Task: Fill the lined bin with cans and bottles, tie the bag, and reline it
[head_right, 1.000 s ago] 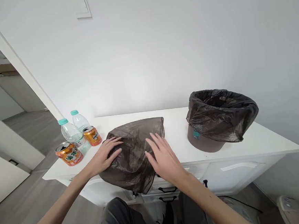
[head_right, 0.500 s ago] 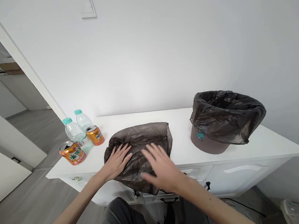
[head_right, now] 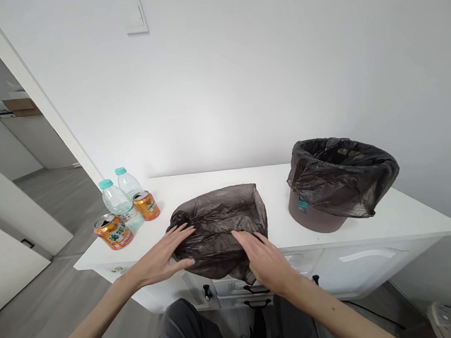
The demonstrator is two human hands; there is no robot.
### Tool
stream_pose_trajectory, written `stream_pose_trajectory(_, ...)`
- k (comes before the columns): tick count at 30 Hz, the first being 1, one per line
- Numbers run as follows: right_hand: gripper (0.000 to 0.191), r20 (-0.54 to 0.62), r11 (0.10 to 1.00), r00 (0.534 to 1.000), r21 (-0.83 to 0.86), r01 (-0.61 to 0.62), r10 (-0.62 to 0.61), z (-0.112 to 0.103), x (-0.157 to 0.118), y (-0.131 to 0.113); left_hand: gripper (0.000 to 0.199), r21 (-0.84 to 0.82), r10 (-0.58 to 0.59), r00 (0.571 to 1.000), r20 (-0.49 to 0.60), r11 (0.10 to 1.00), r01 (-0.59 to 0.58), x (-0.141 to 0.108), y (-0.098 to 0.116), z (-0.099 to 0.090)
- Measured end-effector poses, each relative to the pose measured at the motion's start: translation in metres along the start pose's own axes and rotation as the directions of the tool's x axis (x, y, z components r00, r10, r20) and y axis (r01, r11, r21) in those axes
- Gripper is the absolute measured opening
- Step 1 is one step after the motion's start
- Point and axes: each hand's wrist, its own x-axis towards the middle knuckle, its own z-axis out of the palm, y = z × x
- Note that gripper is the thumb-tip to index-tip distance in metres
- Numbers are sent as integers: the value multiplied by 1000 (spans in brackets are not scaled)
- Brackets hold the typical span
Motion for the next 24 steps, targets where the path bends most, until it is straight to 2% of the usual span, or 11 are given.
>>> stream_pose_trajectory(2,97,-7,999,999,30,-40,40,-4,-7,4,96,57,55,998,11,997,-56,-9,-6,-4)
stream_pose_trajectory(5,89,-33,996,998,64,-56,58,-6,-17,-11,64,97,94,995,-30,991,-91,-12,-2,-4)
stream_pose_trajectory(7,92,-25,996,999,88,-27,30,-4,-20,-35,48,112,115,990,-77,988,-106,-9,15,-3)
stream_pose_trajectory(11,119,-35,991,999,134,-24,29,7,-14,-93,36,131,232,962,-147,968,-213,2,67,-6)
stream_pose_trajectory(14,112,-145,987,982,127,-103,121,14,-2,-111,31,100,275,945,-179,960,-261,7,93,-9)
stream_pose_trajectory(17,102,-240,975,947,114,-190,213,13,2,-94,29,57,230,953,-198,973,-223,1,85,-8)
stream_pose_trajectory(20,92,-241,969,939,99,-227,244,2,-10,-58,39,22,168,970,-176,986,-166,-14,56,-3)
stream_pose_trajectory(22,71,-229,959,933,105,-262,279,-12,-20,-36,48,-6,114,980,-162,993,-117,-24,37,0)
stream_pose_trajectory(24,51,-236,933,905,153,-326,355,-30,-27,-22,49,-45,39,985,-168,998,-47,-30,26,2)
